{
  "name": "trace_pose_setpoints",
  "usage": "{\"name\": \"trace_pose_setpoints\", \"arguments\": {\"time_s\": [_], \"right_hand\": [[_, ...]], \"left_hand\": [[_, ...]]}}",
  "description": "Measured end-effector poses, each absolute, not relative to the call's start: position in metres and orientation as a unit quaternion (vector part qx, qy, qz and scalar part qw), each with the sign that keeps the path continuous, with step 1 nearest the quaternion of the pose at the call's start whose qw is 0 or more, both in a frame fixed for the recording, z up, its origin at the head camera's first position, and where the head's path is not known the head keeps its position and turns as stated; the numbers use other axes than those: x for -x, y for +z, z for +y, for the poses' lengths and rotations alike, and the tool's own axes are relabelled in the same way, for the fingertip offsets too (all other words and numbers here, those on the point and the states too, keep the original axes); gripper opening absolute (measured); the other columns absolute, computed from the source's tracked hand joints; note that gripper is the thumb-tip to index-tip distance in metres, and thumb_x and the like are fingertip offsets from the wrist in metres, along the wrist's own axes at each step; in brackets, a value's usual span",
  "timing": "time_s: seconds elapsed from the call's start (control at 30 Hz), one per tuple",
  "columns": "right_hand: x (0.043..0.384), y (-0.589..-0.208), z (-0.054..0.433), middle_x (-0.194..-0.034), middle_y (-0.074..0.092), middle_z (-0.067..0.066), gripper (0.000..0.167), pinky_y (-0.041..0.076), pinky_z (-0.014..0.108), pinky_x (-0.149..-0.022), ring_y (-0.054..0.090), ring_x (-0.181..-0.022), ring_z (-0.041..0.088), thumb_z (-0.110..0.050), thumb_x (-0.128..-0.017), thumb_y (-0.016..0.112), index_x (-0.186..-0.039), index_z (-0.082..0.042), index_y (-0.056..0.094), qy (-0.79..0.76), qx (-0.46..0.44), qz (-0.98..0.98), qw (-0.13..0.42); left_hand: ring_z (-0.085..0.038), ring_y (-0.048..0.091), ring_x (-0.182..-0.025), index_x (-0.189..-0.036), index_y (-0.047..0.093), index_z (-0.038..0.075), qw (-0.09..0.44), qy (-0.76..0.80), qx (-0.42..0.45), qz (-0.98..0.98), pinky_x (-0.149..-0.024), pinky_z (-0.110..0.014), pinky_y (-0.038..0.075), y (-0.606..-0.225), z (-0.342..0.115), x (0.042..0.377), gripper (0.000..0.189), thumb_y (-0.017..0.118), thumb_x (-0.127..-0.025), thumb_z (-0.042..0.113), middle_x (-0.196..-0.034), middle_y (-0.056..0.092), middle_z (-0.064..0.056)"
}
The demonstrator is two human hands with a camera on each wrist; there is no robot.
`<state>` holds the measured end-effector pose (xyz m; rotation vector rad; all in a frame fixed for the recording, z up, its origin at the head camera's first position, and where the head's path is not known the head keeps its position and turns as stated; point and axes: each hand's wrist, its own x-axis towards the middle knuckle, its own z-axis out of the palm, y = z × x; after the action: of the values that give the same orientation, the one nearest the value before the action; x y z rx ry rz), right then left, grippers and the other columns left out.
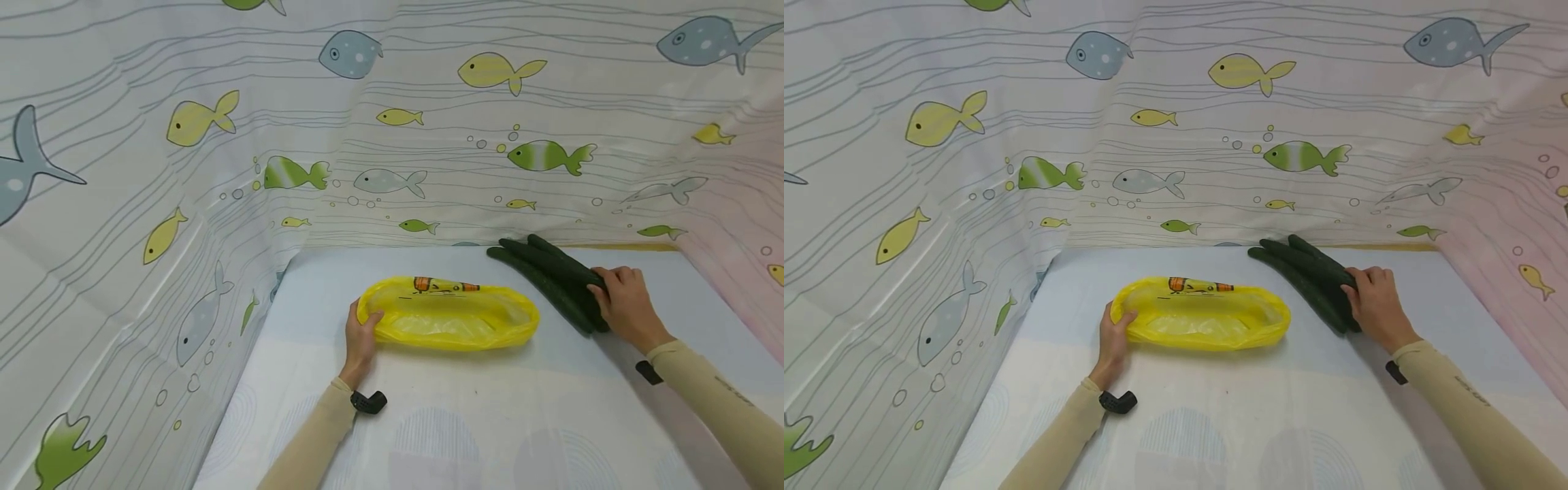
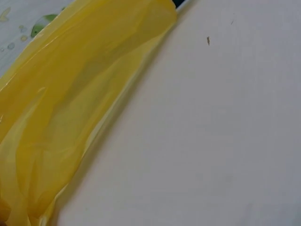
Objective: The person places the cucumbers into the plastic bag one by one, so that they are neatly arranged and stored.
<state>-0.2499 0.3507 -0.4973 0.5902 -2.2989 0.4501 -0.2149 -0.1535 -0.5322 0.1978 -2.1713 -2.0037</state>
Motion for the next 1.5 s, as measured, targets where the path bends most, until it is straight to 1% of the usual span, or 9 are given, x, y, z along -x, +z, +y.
{"name": "trace_pose_setpoints", "arguments": {"time_s": [0.17, 0.37, 0.43, 0.63, 0.8, 0.93, 1.1, 1.23, 1.5], "right_hand": [[0.247, -0.488, 0.347, -0.098, 0.056, 0.035, 0.032, 0.037, 0.054, -0.072, 0.048, -0.086, 0.049, -0.004, -0.098, 0.07, -0.124, 0.015, 0.067, 0.196, -0.235, -0.877, 0.37], [0.24, -0.47, 0.339, -0.099, 0.059, 0.032, 0.038, 0.035, 0.048, -0.072, 0.05, -0.087, 0.046, 0.003, -0.09, 0.076, -0.126, 0.012, 0.069, 0.223, -0.23, -0.874, 0.366], [0.238, -0.465, 0.338, -0.099, 0.061, 0.03, 0.04, 0.036, 0.044, -0.072, 0.052, -0.088, 0.044, 0.004, -0.087, 0.078, -0.126, 0.01, 0.071, 0.225, -0.23, -0.873, 0.366], [0.235, -0.453, 0.332, -0.099, 0.065, 0.024, 0.038, 0.036, 0.025, -0.072, 0.057, -0.091, 0.039, -0.01, -0.092, 0.08, -0.126, 0.005, 0.074, 0.233, -0.249, -0.865, 0.369], [0.23, -0.445, 0.32, -0.099, 0.069, 0.022, 0.053, 0.037, 0.022, -0.072, 0.057, -0.089, 0.034, 0.009, -0.073, 0.088, -0.124, 0.004, 0.076, 0.247, -0.247, -0.862, 0.366], [0.226, -0.441, 0.314, -0.099, 0.069, 0.02, 0.059, 0.038, 0.019, -0.069, 0.055, -0.088, 0.025, 0.014, -0.066, 0.089, -0.122, 0.004, 0.077, 0.259, -0.252, -0.857, 0.367], [0.221, -0.437, 0.304, -0.1, 0.07, 0.019, 0.06, 0.039, 0.016, -0.073, 0.053, -0.092, 0.013, 0.016, -0.065, 0.088, -0.123, 0.002, 0.077, 0.284, -0.26, -0.847, 0.367], [0.216, -0.434, 0.293, -0.098, 0.069, 0.018, 0.06, 0.039, 0.017, -0.073, 0.051, -0.089, 0.01, 0.017, -0.064, 0.088, -0.122, 0.002, 0.078, 0.301, -0.277, -0.838, 0.361], [0.209, -0.434, 0.274, -0.105, 0.07, 0.015, 0.047, 0.037, 0.018, -0.066, 0.048, -0.085, 0.009, 0.004, -0.077, 0.087, -0.124, 0.001, 0.078, 0.326, -0.341, -0.819, 0.327]], "left_hand": [[-0.032, 0.044, -0.148, -0.158, 0.041, 0.005, 0.089, -0.667, -0.066, -0.736, -0.128, -0.052, 0.028, -0.533, -0.153, 0.216, 0.06, 0.059, -0.103, 0.022, -0.161, 0.047, -0.015], [-0.033, 0.043, -0.149, -0.158, 0.041, 0.004, 0.091, -0.665, -0.064, -0.739, -0.128, -0.053, 0.027, -0.533, -0.153, 0.217, 0.061, 0.059, -0.103, 0.021, -0.162, 0.047, -0.016], [-0.033, 0.043, -0.149, -0.158, 0.04, 0.004, 0.09, -0.663, -0.063, -0.74, -0.128, -0.052, 0.027, -0.533, -0.154, 0.217, 0.061, 0.06, -0.103, 0.021, -0.162, 0.046, -0.016], [-0.033, 0.042, -0.15, -0.158, 0.04, 0.004, 0.092, -0.661, -0.06, -0.742, -0.129, -0.052, 0.026, -0.531, -0.155, 0.218, 0.061, 0.06, -0.103, 0.021, -0.162, 0.046, -0.016], [-0.033, 0.041, -0.151, -0.158, 0.041, 0.004, 0.092, -0.658, -0.057, -0.745, -0.129, -0.053, 0.025, -0.532, -0.157, 0.218, 0.061, 0.06, -0.103, 0.022, -0.162, 0.046, -0.016], [-0.033, 0.041, -0.151, -0.158, 0.041, 0.004, 0.09, -0.657, -0.056, -0.746, -0.129, -0.053, 0.025, -0.533, -0.156, 0.218, 0.062, 0.06, -0.103, 0.023, -0.162, 0.047, -0.016], [-0.034, 0.041, -0.151, -0.158, 0.04, 0.004, 0.091, -0.655, -0.056, -0.748, -0.129, -0.053, 0.025, -0.533, -0.156, 0.217, 0.062, 0.06, -0.102, 0.023, -0.162, 0.046, -0.016], [-0.034, 0.042, -0.15, -0.158, 0.04, 0.003, 0.089, -0.656, -0.053, -0.748, -0.128, -0.053, 0.027, -0.533, -0.156, 0.216, 0.061, 0.058, -0.103, 0.023, -0.162, 0.046, -0.017], [-0.033, 0.046, -0.144, -0.157, 0.042, 0.004, 0.082, -0.667, -0.049, -0.739, -0.127, -0.053, 0.029, -0.531, -0.155, 0.214, 0.054, 0.049, -0.107, 0.026, -0.159, 0.049, -0.016]]}}
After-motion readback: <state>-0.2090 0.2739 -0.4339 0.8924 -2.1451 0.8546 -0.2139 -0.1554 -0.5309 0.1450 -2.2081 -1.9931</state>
